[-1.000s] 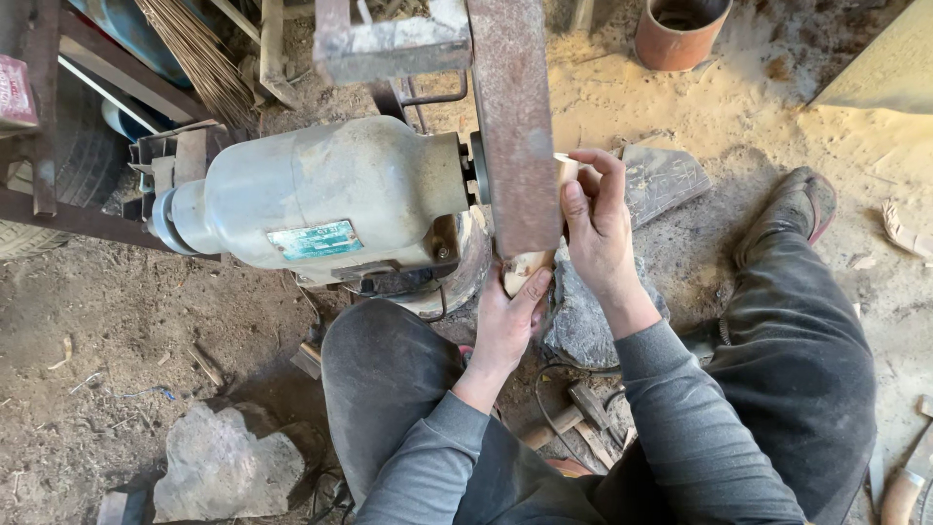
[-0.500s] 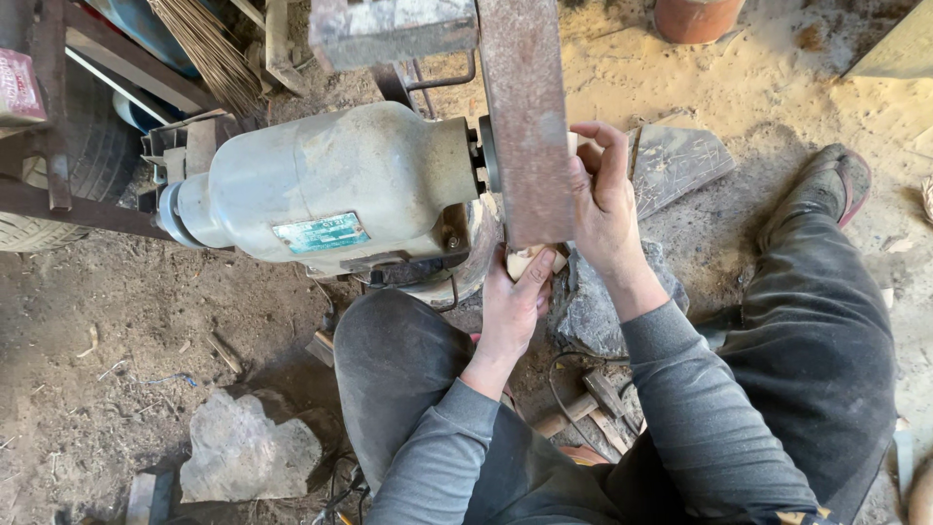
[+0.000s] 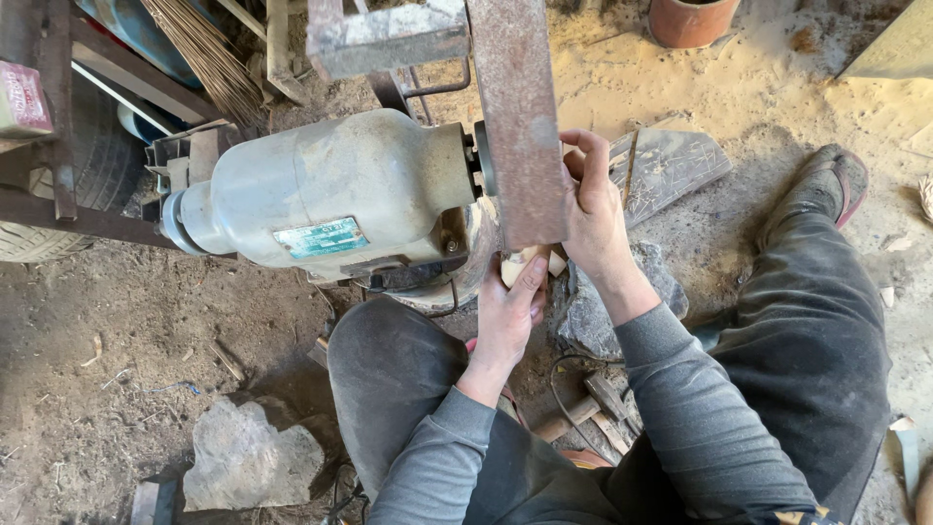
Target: The person smooths a small wooden piece using a handheld angle grinder and then a belt sander. They hold the piece with both hands, rotate it to access different surfaces, and repeatedly press it against the moving abrasive surfaces to shape and smooth the wood.
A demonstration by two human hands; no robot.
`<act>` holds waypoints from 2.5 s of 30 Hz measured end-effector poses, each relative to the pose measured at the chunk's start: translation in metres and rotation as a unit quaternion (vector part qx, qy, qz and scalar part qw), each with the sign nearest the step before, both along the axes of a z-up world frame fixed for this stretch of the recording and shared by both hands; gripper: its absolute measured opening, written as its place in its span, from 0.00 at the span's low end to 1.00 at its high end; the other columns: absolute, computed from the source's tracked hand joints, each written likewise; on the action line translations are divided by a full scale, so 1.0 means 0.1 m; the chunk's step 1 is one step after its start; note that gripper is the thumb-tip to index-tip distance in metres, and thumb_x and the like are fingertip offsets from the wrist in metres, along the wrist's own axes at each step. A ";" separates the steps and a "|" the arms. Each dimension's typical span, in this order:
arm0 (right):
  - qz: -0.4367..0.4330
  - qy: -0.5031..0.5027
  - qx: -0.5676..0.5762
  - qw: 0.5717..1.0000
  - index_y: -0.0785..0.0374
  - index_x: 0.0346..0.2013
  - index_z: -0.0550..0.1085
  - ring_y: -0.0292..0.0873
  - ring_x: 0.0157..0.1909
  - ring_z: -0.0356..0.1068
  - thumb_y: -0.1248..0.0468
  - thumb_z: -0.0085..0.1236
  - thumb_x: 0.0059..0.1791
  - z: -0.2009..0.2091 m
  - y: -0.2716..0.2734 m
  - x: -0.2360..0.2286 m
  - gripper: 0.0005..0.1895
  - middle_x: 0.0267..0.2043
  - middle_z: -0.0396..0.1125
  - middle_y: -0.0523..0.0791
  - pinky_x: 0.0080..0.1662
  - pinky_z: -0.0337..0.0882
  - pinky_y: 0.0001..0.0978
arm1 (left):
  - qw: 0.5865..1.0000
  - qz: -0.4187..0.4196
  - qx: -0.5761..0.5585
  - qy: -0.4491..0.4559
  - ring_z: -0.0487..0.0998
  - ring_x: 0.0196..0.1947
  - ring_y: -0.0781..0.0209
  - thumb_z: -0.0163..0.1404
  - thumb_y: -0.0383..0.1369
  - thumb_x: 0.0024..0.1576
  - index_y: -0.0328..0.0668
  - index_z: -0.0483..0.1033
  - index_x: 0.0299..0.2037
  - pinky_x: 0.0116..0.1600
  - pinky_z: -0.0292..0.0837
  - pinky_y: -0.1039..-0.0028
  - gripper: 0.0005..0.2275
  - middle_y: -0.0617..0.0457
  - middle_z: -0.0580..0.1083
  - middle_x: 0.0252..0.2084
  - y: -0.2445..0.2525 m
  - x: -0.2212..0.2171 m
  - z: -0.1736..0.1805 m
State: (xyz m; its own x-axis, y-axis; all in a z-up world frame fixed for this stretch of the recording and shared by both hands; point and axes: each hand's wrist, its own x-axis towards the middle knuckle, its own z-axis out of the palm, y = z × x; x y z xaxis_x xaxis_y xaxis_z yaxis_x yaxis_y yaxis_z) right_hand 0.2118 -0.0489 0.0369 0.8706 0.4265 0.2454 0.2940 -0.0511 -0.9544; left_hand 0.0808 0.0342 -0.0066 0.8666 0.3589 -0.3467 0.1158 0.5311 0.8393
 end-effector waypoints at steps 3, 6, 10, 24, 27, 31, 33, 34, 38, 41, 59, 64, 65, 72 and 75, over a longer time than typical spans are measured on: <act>-0.007 -0.015 -0.013 1.000 0.65 0.64 0.56 0.42 0.49 0.76 0.68 0.42 0.62 0.00 0.01 -0.01 0.16 0.49 0.74 0.51 0.48 0.75 0.33 | 1.000 -0.002 0.000 0.001 0.63 0.18 0.76 0.59 0.42 0.57 0.36 0.65 0.51 0.20 0.53 0.83 0.21 0.59 0.67 0.27 -0.01 -0.03 0.00; -0.009 0.000 -0.020 1.000 0.64 0.63 0.56 0.43 0.49 0.77 0.69 0.44 0.60 0.00 0.01 -0.05 0.18 0.49 0.75 0.52 0.48 0.75 0.34 | 1.000 0.004 0.002 0.006 0.63 0.19 0.76 0.59 0.42 0.58 0.35 0.65 0.51 0.21 0.53 0.83 0.22 0.59 0.68 0.27 -0.02 -0.08 -0.01; -0.014 -0.002 -0.044 0.999 0.64 0.62 0.56 0.48 0.51 0.78 0.69 0.52 0.56 -0.02 -0.01 -0.11 0.22 0.51 0.75 0.55 0.50 0.75 0.37 | 1.000 0.004 0.006 0.015 0.63 0.19 0.75 0.59 0.42 0.58 0.36 0.65 0.51 0.21 0.54 0.83 0.21 0.59 0.67 0.27 -0.04 -0.16 -0.01; -0.025 0.011 -0.106 0.994 0.65 0.62 0.56 0.59 0.48 0.78 0.64 0.48 0.58 -0.18 -0.10 -0.41 0.21 0.49 0.74 0.60 0.46 0.76 0.46 | 0.999 -0.016 -0.001 0.047 0.62 0.18 0.75 0.58 0.43 0.57 0.37 0.65 0.52 0.20 0.53 0.83 0.22 0.59 0.66 0.27 -0.08 -0.53 0.01; -0.024 0.066 -0.151 0.986 0.64 0.63 0.55 0.59 0.48 0.78 0.61 0.45 0.58 -0.17 -0.14 -0.54 0.21 0.46 0.75 0.61 0.46 0.77 0.46 | 0.998 -0.039 -0.013 0.048 0.62 0.19 0.76 0.58 0.44 0.58 0.33 0.65 0.53 0.20 0.54 0.83 0.24 0.59 0.66 0.28 -0.11 -0.72 0.04; -0.001 0.047 -0.089 0.995 0.65 0.62 0.56 0.54 0.51 0.77 0.59 0.44 0.59 -0.08 -0.30 -0.66 0.20 0.52 0.71 0.61 0.49 0.78 0.43 | 0.995 -0.064 -0.017 0.069 0.62 0.18 0.75 0.58 0.44 0.56 0.38 0.63 0.55 0.20 0.54 0.83 0.24 0.58 0.67 0.27 -0.12 -0.82 0.11; -0.004 0.126 -0.075 0.989 0.62 0.59 0.56 0.48 0.50 0.77 0.56 0.41 0.59 -0.09 -0.34 -0.62 0.18 0.52 0.71 0.57 0.48 0.81 0.39 | 0.996 -0.071 -0.017 0.044 0.63 0.19 0.75 0.57 0.43 0.57 0.37 0.63 0.54 0.21 0.55 0.83 0.23 0.56 0.69 0.29 -0.11 -0.79 0.08; -0.020 0.114 -0.065 0.991 0.63 0.58 0.58 0.47 0.51 0.76 0.56 0.41 0.59 -0.11 -0.34 -0.58 0.17 0.53 0.71 0.56 0.48 0.80 0.38 | 0.997 -0.066 -0.019 0.026 0.63 0.19 0.75 0.57 0.43 0.58 0.37 0.63 0.53 0.21 0.56 0.83 0.22 0.55 0.69 0.30 -0.13 -0.74 0.06; -0.066 0.040 -0.011 0.997 0.64 0.57 0.60 0.44 0.53 0.71 0.58 0.42 0.63 -0.15 -0.26 -0.34 0.14 0.52 0.71 0.54 0.52 0.73 0.36 | 0.998 -0.054 -0.029 -0.025 0.64 0.18 0.74 0.56 0.43 0.60 0.38 0.62 0.52 0.21 0.57 0.83 0.21 0.52 0.72 0.31 -0.19 -0.46 0.04; -0.073 0.006 0.007 0.997 0.64 0.58 0.60 0.42 0.52 0.71 0.58 0.41 0.63 -0.11 -0.18 -0.18 0.14 0.50 0.72 0.51 0.52 0.71 0.34 | 0.997 -0.060 -0.047 -0.033 0.64 0.18 0.75 0.56 0.43 0.60 0.39 0.62 0.52 0.21 0.56 0.83 0.21 0.53 0.71 0.31 -0.21 -0.29 0.10; -0.072 0.014 0.038 0.997 0.64 0.58 0.66 0.38 0.49 0.73 0.55 0.42 0.63 -0.14 0.16 0.18 0.16 0.47 0.76 0.48 0.51 0.72 0.31 | 0.998 -0.025 -0.039 -0.040 0.62 0.19 0.75 0.57 0.42 0.60 0.36 0.64 0.53 0.20 0.52 0.82 0.21 0.58 0.66 0.28 -0.08 0.09 0.03; -0.069 0.034 0.048 0.996 0.64 0.57 0.66 0.37 0.47 0.72 0.55 0.43 0.63 -0.19 0.24 0.19 0.16 0.46 0.76 0.49 0.49 0.72 0.31 | 0.999 -0.013 -0.030 -0.027 0.61 0.18 0.75 0.57 0.44 0.59 0.38 0.62 0.55 0.20 0.52 0.82 0.23 0.59 0.65 0.25 -0.05 0.09 0.02; -0.071 0.035 0.044 0.996 0.64 0.57 0.66 0.37 0.47 0.73 0.55 0.43 0.62 -0.20 0.24 0.19 0.16 0.46 0.76 0.49 0.50 0.73 0.31 | 0.999 -0.013 -0.028 -0.030 0.61 0.18 0.75 0.57 0.44 0.59 0.38 0.62 0.55 0.20 0.52 0.82 0.24 0.59 0.65 0.25 -0.05 0.09 0.02; -0.083 0.012 0.018 0.996 0.64 0.58 0.65 0.43 0.51 0.76 0.57 0.42 0.62 -0.18 0.24 0.15 0.15 0.49 0.76 0.51 0.52 0.73 0.35 | 0.999 -0.016 -0.024 -0.034 0.61 0.19 0.75 0.57 0.46 0.59 0.38 0.63 0.52 0.21 0.53 0.82 0.23 0.58 0.65 0.27 -0.05 0.06 0.02; -0.089 0.008 0.012 0.996 0.64 0.57 0.65 0.48 0.51 0.77 0.58 0.42 0.62 -0.15 0.25 0.11 0.14 0.50 0.76 0.51 0.52 0.73 0.37 | 0.999 -0.023 -0.027 -0.039 0.60 0.19 0.76 0.58 0.46 0.59 0.38 0.63 0.51 0.20 0.52 0.82 0.23 0.59 0.65 0.28 -0.04 0.03 0.03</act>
State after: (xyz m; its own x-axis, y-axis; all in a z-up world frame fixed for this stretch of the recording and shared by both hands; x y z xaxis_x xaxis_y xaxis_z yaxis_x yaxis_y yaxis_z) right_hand 0.2232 -0.0239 0.0223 0.9355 0.2592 0.2400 0.2679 -0.0780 -0.9603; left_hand 0.0833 0.0298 -0.0034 0.9068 0.3013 -0.2950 0.0756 0.5721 0.8167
